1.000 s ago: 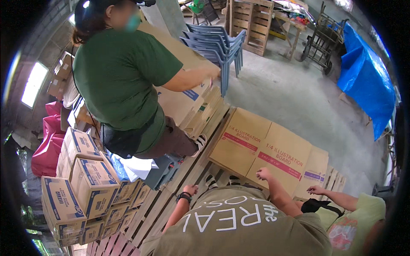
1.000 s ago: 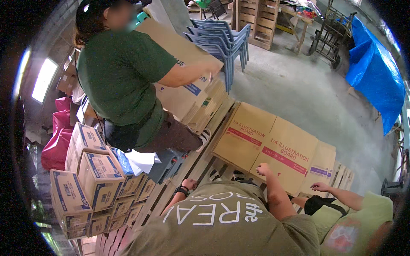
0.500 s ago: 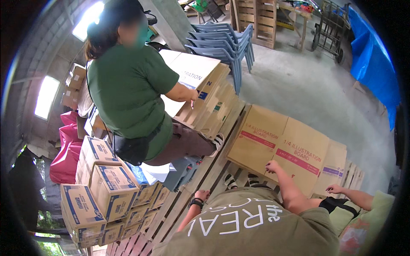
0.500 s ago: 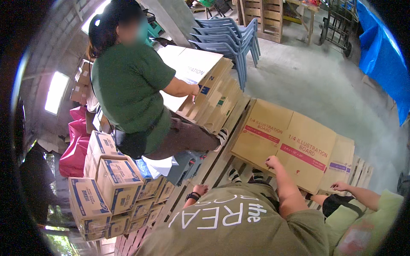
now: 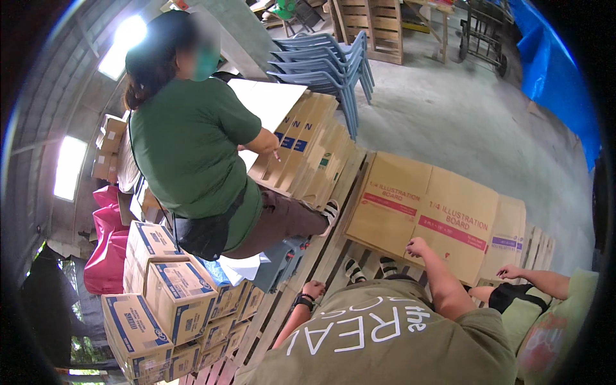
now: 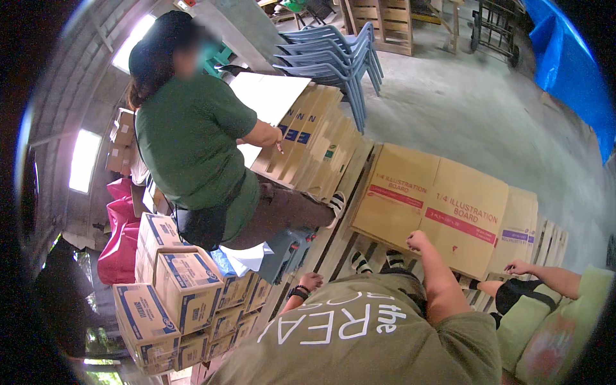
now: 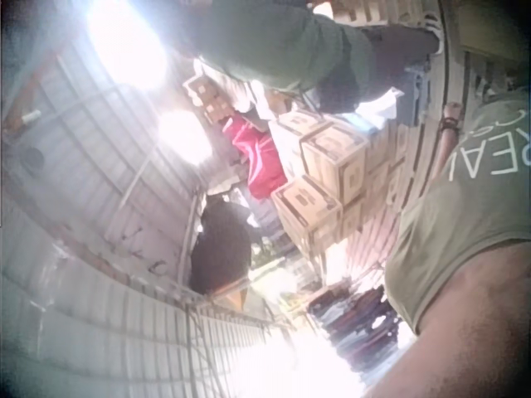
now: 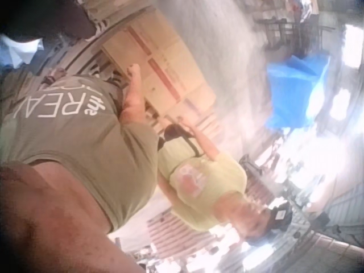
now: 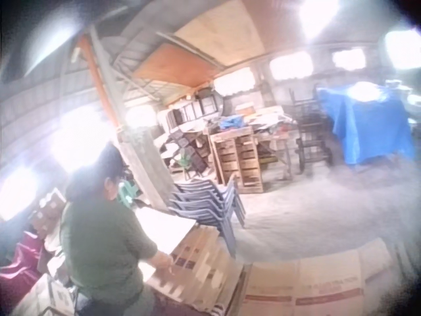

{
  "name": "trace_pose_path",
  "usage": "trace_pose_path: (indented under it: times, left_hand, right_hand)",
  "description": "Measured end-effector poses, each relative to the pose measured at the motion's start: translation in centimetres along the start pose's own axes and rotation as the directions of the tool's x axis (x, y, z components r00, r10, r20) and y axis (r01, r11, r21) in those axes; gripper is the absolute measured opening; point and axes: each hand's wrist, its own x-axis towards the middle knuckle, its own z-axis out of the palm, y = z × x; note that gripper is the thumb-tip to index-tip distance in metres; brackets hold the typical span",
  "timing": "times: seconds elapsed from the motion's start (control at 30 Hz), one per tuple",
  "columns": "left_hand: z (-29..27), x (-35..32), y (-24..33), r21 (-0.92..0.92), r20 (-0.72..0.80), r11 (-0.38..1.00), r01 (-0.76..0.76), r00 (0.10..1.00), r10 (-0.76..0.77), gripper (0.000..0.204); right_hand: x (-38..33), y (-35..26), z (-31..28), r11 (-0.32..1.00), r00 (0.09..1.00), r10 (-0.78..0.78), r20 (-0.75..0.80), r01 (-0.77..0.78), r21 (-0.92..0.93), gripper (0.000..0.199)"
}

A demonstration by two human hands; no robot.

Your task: The person takes illustration boards from a pallet, walks to a packing station, and wraps a stack of boards in brown paper, securing it with tape using a dispenser.

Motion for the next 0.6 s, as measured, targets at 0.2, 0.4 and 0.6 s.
trace_pose_path:
  times: [0.2, 0.4, 0.6]
  left_hand:
    - [1.1, -0.9, 3.2, 0.139, -0.010, 0.990, 0.005, 1.000, -0.003, 0.019]
    - [1.4, 0.2, 2.8, 0.073, 0.033, 0.997, 0.022, 0.999, -0.025, 0.022]
    - [1.3, 2.0, 1.9, 0.031, 0.069, 0.999, -0.012, 0.998, 0.009, 0.024]
  right_hand:
    - [-0.6, 1.5, -0.8, 0.999, 0.999, 0.028, -0.030, -0.029, -0.040, 0.016]
    - [-1.8, 1.7, -0.8, 0.999, 0.999, 0.018, -0.038, -0.019, -0.032, 0.018]
    - [-2.0, 2.1, -0.9, 0.999, 0.998, 0.040, -0.053, -0.038, 0.037, 0.019]
